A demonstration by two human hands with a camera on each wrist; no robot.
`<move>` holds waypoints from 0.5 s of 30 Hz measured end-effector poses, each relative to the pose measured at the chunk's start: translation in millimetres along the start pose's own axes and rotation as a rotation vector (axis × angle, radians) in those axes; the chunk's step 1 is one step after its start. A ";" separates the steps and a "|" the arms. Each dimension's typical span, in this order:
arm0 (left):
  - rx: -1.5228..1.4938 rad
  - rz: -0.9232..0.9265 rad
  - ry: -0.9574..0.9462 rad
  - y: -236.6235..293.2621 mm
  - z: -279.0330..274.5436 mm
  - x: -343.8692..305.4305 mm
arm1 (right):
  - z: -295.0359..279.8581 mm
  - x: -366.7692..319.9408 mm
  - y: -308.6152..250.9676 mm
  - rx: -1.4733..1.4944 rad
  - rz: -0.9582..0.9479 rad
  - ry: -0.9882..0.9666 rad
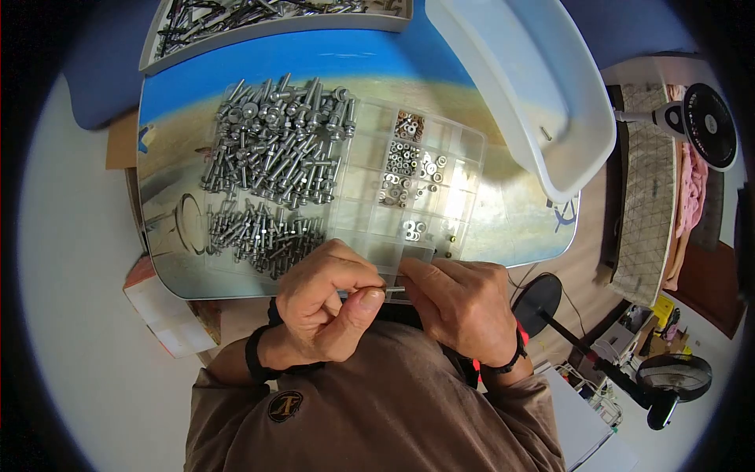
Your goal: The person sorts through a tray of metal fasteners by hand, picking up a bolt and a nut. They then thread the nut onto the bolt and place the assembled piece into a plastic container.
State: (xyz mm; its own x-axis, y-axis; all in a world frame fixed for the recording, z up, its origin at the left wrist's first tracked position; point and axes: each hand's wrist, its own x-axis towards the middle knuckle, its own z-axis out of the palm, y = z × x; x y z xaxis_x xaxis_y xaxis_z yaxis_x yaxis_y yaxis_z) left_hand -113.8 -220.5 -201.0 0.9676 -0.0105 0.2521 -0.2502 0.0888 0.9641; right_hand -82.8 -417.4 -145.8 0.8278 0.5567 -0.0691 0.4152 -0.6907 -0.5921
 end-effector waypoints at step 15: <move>-0.005 0.027 -0.027 -0.6 -2.0 3.1 | -2.2 1.9 3.8 0.038 0.091 -0.039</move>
State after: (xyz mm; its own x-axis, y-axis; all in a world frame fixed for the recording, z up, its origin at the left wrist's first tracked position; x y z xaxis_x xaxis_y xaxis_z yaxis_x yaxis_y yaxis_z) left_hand -110.7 -218.6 -201.0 0.9593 -0.0351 0.2801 -0.2759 0.0948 0.9565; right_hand -78.8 -420.0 -146.5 0.8455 0.5110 -0.1548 0.3238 -0.7213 -0.6123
